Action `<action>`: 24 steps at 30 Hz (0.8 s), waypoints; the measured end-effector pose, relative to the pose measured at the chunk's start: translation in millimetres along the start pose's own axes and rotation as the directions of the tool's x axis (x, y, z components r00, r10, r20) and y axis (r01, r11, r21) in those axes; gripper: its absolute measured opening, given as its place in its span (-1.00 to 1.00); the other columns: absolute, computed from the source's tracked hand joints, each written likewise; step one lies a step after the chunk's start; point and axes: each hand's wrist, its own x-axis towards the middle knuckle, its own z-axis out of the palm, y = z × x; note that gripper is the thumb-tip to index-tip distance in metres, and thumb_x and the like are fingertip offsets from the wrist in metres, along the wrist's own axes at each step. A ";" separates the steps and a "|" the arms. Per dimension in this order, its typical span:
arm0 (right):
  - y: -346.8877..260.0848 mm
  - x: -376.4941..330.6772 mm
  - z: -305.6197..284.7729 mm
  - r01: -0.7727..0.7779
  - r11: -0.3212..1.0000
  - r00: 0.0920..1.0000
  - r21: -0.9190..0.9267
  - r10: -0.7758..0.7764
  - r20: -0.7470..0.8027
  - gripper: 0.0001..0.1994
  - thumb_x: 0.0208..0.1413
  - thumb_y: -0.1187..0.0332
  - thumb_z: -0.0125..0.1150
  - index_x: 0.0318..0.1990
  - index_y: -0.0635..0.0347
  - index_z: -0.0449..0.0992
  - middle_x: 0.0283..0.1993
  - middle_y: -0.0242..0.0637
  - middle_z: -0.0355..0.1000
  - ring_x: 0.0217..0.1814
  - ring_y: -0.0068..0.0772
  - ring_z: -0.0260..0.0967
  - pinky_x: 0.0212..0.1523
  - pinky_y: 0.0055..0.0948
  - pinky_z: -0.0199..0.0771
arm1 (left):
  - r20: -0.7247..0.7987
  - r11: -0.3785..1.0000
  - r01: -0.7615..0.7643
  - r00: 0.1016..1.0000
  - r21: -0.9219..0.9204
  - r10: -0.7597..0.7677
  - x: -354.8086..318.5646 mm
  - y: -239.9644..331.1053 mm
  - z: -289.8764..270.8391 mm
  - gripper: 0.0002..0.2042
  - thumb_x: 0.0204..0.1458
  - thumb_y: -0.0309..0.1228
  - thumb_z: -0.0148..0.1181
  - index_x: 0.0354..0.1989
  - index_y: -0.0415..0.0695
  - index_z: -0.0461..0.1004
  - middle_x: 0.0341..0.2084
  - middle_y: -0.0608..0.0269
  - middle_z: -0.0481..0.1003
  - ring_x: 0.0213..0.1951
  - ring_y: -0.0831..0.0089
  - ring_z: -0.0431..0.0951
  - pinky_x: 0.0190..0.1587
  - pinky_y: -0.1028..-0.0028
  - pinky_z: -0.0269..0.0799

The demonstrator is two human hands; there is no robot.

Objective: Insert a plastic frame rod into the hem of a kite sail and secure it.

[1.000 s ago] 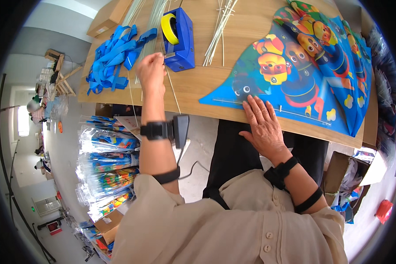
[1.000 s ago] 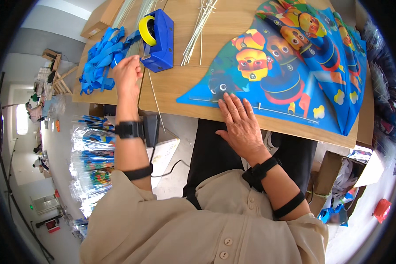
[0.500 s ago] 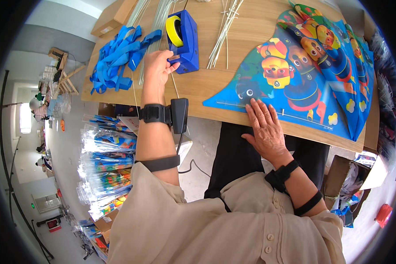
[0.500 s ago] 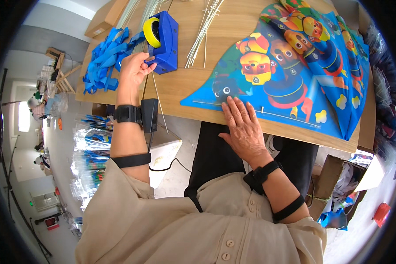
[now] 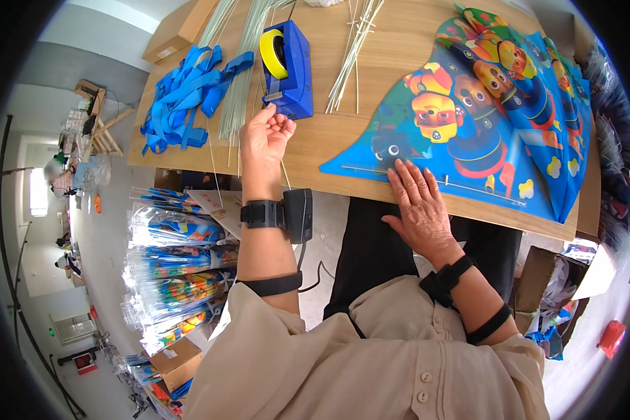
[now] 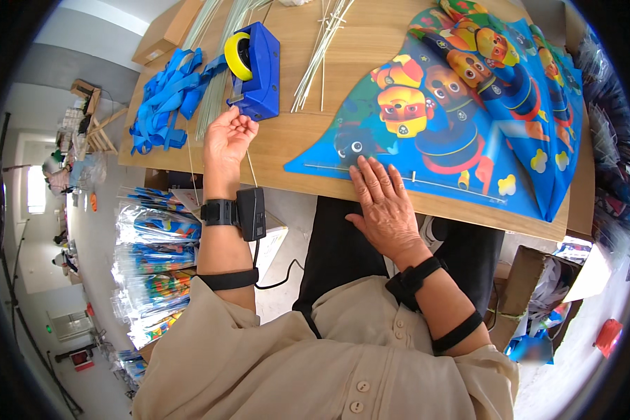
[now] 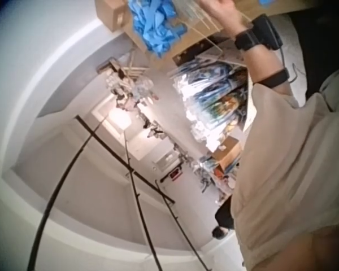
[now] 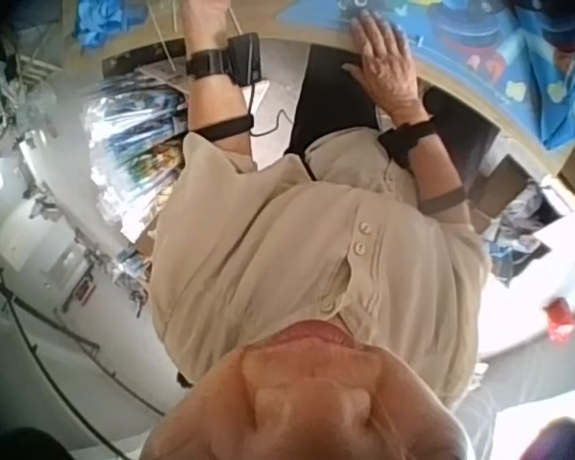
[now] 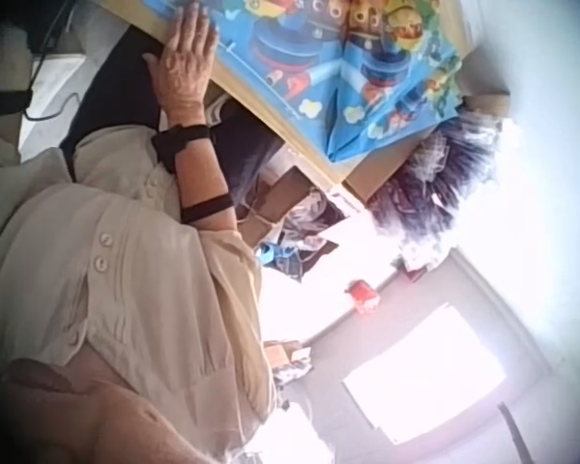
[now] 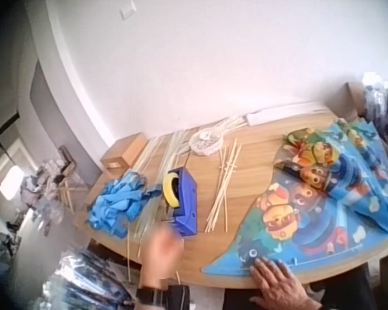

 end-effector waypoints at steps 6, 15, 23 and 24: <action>-0.1 -1.2 0.3 -0.003 1.000 1.000 -0.031 0.002 -0.003 -0.17 -0.09 0.05 0.24 0.29 0.20 0.01 0.38 -0.22 -0.07 0.43 -0.22 -0.18 0.40 -0.16 -0.26 | 0.059 0.951 0.279 0.960 -0.134 -0.273 2.6 2.7 8.1 -0.88 0.15 -0.49 -0.03 -0.38 -0.28 0.26 -0.49 0.14 0.31 -0.43 0.37 0.32 -0.36 0.42 0.30; 1.1 -1.4 2.5 -0.002 1.000 1.000 -0.013 0.002 -0.002 -0.19 -0.07 0.05 0.23 0.29 0.19 0.02 0.37 -0.22 -0.07 0.43 -0.22 -0.19 0.40 -0.17 -0.27 | 0.453 0.764 -0.105 0.853 0.637 -0.260 -37.6 -21.3 2.3 -0.96 0.01 -0.52 0.13 -0.44 -0.19 0.40 -0.60 0.29 0.39 -0.55 0.57 0.34 -0.48 0.57 0.27; 2.3 -1.9 3.5 -0.008 0.999 1.000 -0.035 0.008 -0.004 -0.19 -0.07 0.04 0.23 0.28 0.20 0.03 0.37 -0.20 -0.06 0.43 -0.22 -0.18 0.40 -0.17 -0.26 | 0.488 0.153 -0.484 0.708 0.861 -0.511 -39.9 -31.1 21.7 -0.93 -0.10 -0.54 0.14 -0.55 -0.20 0.39 -0.66 0.37 0.36 -0.58 0.62 0.31 -0.53 0.58 0.23; 1.3 -1.3 2.7 -0.006 1.000 1.000 -0.028 0.006 -0.006 -0.19 -0.08 0.04 0.23 0.28 0.19 0.03 0.37 -0.20 -0.06 0.43 -0.22 -0.18 0.40 -0.17 -0.25 | 0.498 0.077 -0.536 0.710 0.841 -0.498 -38.7 -33.7 21.5 -0.93 -0.12 -0.54 0.15 -0.56 -0.22 0.39 -0.66 0.35 0.37 -0.57 0.60 0.32 -0.51 0.55 0.25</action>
